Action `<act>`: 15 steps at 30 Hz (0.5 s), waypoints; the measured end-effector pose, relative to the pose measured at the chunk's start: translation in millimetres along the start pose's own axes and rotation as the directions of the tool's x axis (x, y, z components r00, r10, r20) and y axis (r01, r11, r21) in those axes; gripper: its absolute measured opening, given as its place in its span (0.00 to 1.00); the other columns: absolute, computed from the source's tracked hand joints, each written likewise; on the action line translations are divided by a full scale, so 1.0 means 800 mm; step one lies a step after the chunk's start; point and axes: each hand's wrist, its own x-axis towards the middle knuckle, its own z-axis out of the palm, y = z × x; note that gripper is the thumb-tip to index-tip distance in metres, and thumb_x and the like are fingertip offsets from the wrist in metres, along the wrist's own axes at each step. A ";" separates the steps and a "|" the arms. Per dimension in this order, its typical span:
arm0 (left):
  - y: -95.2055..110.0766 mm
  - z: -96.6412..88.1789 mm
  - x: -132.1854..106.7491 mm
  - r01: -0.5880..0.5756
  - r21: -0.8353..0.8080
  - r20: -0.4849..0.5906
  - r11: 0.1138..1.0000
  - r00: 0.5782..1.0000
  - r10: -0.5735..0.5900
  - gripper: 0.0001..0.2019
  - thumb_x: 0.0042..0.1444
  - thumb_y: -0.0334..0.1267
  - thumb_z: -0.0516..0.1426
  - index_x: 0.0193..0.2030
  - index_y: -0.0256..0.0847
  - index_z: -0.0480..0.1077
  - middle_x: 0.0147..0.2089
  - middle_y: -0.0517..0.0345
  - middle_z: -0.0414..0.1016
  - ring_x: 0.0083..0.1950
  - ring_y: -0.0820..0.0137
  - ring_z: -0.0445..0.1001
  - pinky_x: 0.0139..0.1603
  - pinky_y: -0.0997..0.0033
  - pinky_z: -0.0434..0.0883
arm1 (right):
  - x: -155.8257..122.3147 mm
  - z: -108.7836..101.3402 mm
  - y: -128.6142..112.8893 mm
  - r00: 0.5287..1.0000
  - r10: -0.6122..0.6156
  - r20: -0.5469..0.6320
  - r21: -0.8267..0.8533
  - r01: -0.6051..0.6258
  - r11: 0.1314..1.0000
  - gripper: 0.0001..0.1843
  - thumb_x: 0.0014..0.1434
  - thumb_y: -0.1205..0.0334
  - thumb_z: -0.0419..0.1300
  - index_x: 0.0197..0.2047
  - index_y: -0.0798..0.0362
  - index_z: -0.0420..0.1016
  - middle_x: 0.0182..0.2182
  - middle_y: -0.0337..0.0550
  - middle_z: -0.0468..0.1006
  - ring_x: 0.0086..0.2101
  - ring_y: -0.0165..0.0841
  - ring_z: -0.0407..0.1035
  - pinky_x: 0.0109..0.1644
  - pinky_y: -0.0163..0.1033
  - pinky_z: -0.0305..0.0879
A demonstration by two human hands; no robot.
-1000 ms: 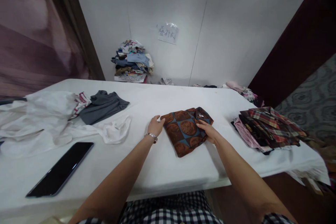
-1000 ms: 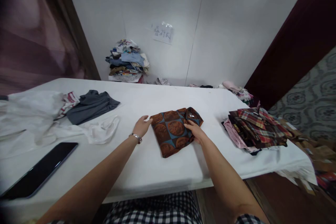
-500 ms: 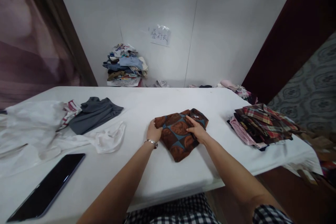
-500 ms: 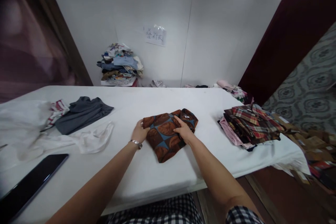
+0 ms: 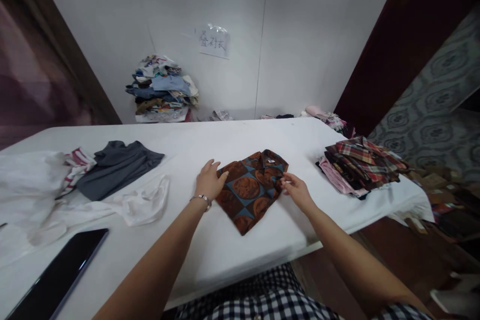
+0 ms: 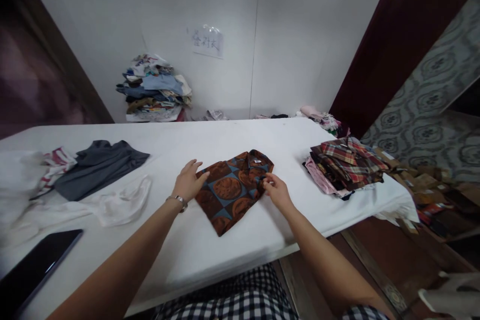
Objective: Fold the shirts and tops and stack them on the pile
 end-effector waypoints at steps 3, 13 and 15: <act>0.016 0.014 0.035 -0.084 0.025 0.105 0.996 0.991 0.081 0.24 0.55 0.50 0.55 0.56 0.40 0.67 0.64 0.43 0.62 0.66 0.53 0.58 0.64 0.55 0.57 | -0.040 -0.019 -0.001 0.971 0.239 0.027 0.129 -0.241 0.962 0.37 0.47 0.59 0.67 0.60 0.54 0.61 0.37 0.48 0.79 0.29 0.35 0.74 0.28 0.39 0.72; 0.030 0.082 0.116 0.177 -0.114 0.407 0.978 0.906 -0.116 0.21 0.36 0.48 0.67 0.35 0.39 0.73 0.49 0.37 0.75 0.52 0.47 0.72 0.51 0.54 0.68 | -0.100 0.037 -0.010 0.894 0.387 0.227 0.382 -0.447 0.809 0.52 0.46 0.60 0.71 0.67 0.42 0.44 0.42 0.45 0.78 0.32 0.36 0.77 0.29 0.42 0.76; 0.029 0.087 0.122 0.274 -0.184 0.439 0.944 0.882 -0.171 0.18 0.34 0.45 0.68 0.31 0.38 0.73 0.43 0.39 0.78 0.48 0.48 0.75 0.48 0.54 0.69 | -0.090 0.047 -0.010 0.912 0.364 0.189 0.391 -0.410 0.824 0.50 0.45 0.59 0.71 0.66 0.39 0.47 0.40 0.41 0.78 0.28 0.33 0.76 0.24 0.37 0.73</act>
